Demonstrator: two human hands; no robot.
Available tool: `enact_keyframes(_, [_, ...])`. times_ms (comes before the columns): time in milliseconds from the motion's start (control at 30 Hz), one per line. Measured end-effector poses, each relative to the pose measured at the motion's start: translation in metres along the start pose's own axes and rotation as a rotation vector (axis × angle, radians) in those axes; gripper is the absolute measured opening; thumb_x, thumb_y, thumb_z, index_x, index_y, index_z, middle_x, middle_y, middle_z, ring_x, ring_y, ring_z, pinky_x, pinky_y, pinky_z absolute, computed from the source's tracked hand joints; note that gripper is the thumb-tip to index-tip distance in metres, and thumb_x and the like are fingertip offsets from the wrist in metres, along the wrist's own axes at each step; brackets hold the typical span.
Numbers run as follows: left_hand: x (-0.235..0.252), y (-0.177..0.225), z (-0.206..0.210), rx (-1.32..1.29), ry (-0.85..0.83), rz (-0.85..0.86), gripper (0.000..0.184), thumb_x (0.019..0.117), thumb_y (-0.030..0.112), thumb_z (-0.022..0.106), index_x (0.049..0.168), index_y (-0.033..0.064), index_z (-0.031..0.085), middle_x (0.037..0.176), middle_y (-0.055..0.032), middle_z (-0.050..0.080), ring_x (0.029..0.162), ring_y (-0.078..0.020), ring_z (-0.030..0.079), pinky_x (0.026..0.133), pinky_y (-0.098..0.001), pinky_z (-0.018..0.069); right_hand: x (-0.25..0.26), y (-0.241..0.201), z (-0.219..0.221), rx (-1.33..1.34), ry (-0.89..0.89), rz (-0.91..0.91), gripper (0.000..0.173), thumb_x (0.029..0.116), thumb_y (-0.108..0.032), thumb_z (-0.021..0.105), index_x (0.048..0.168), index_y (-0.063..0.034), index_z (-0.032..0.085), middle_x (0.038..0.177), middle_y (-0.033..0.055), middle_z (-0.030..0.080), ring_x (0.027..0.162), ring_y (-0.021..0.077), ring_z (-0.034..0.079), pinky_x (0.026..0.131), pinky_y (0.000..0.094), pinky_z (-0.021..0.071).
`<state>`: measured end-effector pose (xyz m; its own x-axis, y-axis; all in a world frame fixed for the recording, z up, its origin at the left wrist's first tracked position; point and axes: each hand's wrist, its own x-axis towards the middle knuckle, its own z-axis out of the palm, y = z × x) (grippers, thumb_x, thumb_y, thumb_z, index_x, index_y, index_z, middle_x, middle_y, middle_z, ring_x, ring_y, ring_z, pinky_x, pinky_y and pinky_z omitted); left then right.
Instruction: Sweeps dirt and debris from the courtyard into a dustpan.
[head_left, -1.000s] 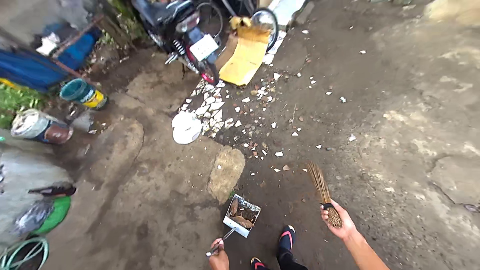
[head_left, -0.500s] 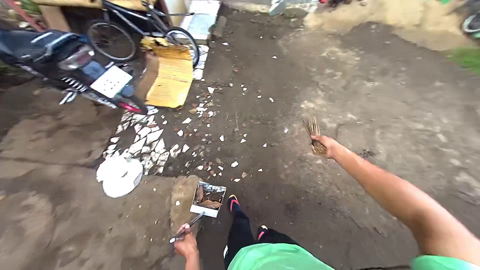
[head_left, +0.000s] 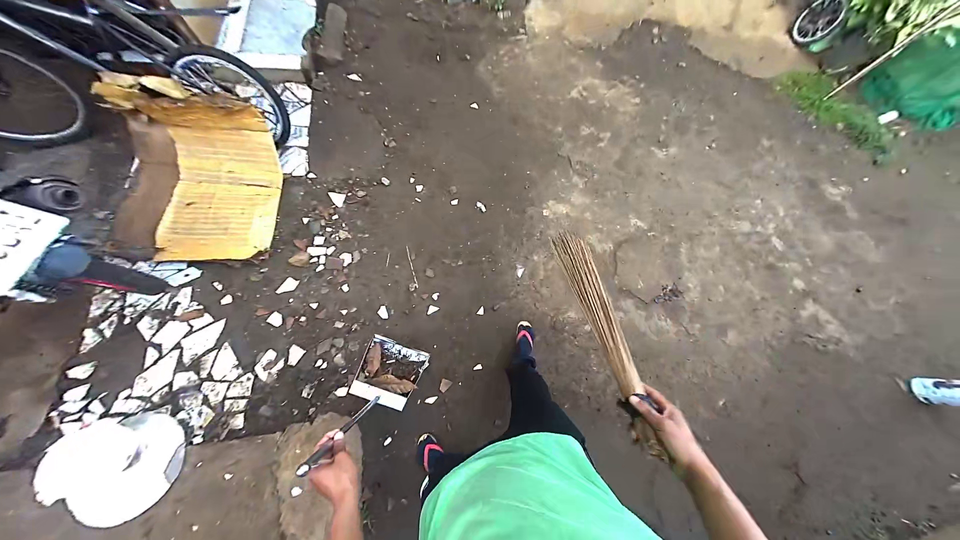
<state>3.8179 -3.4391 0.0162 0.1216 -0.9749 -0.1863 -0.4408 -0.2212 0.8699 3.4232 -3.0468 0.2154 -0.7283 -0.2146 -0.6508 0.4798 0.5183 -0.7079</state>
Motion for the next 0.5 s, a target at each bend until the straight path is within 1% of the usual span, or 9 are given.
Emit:
enact_keyframes(33, [0.004, 0.008, 0.020, -0.003, 0.002, 0.013, 0.020, 0.0965, 0.004, 0.065, 0.113, -0.0073, 0.064, 0.096, -0.0108, 0.069, 0.079, -0.0073, 0.063, 0.076, -0.0276, 0.0556, 0.032, -0.004, 0.006, 0.014, 0.002, 0.011, 0.052, 0.1029, -0.021, 0.060, 0.151, -0.0078, 0.045, 0.098, 0.0163, 0.069, 0.060, 0.0228, 0.065, 0.052, 0.0403, 0.0590])
enact_keyframes(67, [0.007, 0.017, 0.040, 0.001, 0.001, 0.017, 0.020, 0.0967, 0.004, 0.065, 0.113, -0.0078, 0.065, 0.097, -0.0116, 0.069, 0.079, -0.0074, 0.063, 0.077, -0.0277, 0.0561, 0.069, -0.012, 0.009, -0.005, -0.001, 0.021, 0.054, 0.1021, -0.021, 0.063, 0.151, -0.0075, 0.046, 0.099, 0.0168, 0.069, 0.060, 0.0229, 0.065, 0.053, 0.0407, 0.0589])
enact_keyframes(133, [0.008, 0.042, 0.087, -0.003, 0.005, -0.008, 0.023, 0.0976, 0.005, 0.064, 0.117, -0.0086, 0.063, 0.100, -0.0128, 0.069, 0.081, -0.0081, 0.064, 0.078, -0.0283, 0.0565, 0.155, -0.048, 0.008, -0.129, -0.023, 0.028, 0.057, 0.1002, -0.024, 0.068, 0.150, -0.0067, 0.047, 0.102, 0.0174, 0.070, 0.066, 0.0222, 0.066, 0.059, 0.0409, 0.0581])
enact_keyframes(167, [0.004, 0.055, 0.105, -0.014, 0.001, -0.026, 0.028, 0.0980, 0.005, 0.064, 0.121, -0.0105, 0.061, 0.103, -0.0149, 0.069, 0.083, -0.0097, 0.064, 0.080, -0.0299, 0.0569, 0.191, -0.066, 0.004, -0.218, -0.045, 0.046, 0.057, 0.1000, -0.026, 0.068, 0.149, -0.0057, 0.048, 0.106, 0.0183, 0.069, 0.074, 0.0234, 0.067, 0.066, 0.0429, 0.0594])
enact_keyframes(200, [-0.001, 0.067, 0.120, -0.027, 0.002, -0.039, 0.029, 0.0982, 0.004, 0.063, 0.123, -0.0111, 0.059, 0.103, -0.0136, 0.067, 0.082, -0.0083, 0.063, 0.078, -0.0286, 0.0570, 0.223, -0.081, -0.003, -0.304, -0.072, 0.076, 0.057, 0.1000, -0.027, 0.069, 0.148, -0.0051, 0.049, 0.113, 0.0196, 0.068, 0.084, 0.0256, 0.069, 0.076, 0.0451, 0.0600])
enact_keyframes(267, [0.007, 0.089, 0.168, -0.097, 0.044, -0.026, 0.026, 0.0969, 0.002, 0.061, 0.119, -0.0105, 0.058, 0.098, -0.0082, 0.065, 0.077, -0.0045, 0.062, 0.073, -0.0256, 0.0575, 0.302, -0.126, -0.007, -0.476, -0.129, 0.094, 0.058, 0.0998, -0.028, 0.069, 0.149, -0.0054, 0.049, 0.123, 0.0223, 0.067, 0.100, 0.0305, 0.070, 0.090, 0.0494, 0.0576])
enact_keyframes(300, [0.009, 0.098, 0.189, -0.111, 0.061, -0.033, 0.025, 0.0965, 0.001, 0.061, 0.118, -0.0101, 0.058, 0.095, -0.0064, 0.065, 0.075, -0.0037, 0.062, 0.072, -0.0250, 0.0575, 0.335, -0.148, -0.009, -0.572, -0.161, 0.104, 0.057, 0.1000, -0.029, 0.068, 0.148, -0.0057, 0.050, 0.126, 0.0231, 0.066, 0.106, 0.0324, 0.069, 0.095, 0.0514, 0.0556])
enact_keyframes(400, [0.009, 0.114, 0.243, -0.119, 0.089, -0.099, 0.024, 0.0978, 0.002, 0.060, 0.119, -0.0085, 0.059, 0.096, -0.0073, 0.065, 0.076, -0.0058, 0.063, 0.072, -0.0271, 0.0579, 0.421, -0.201, -0.019, -0.913, -0.270, 0.121, 0.060, 0.0993, -0.033, 0.067, 0.151, -0.0091, 0.049, 0.131, 0.0239, 0.065, 0.117, 0.0369, 0.066, 0.103, 0.0564, 0.0509])
enact_keyframes(500, [0.022, 0.123, 0.295, -0.135, 0.097, -0.114, 0.021, 0.0975, 0.002, 0.060, 0.117, -0.0069, 0.061, 0.098, -0.0075, 0.066, 0.078, -0.0070, 0.064, 0.073, -0.0279, 0.0586, 0.494, -0.246, -0.018, -1.250, -0.337, 0.079, 0.065, 0.0975, -0.036, 0.070, 0.151, -0.0076, 0.047, 0.131, 0.0269, 0.064, 0.122, 0.0426, 0.063, 0.104, 0.0617, 0.0477])
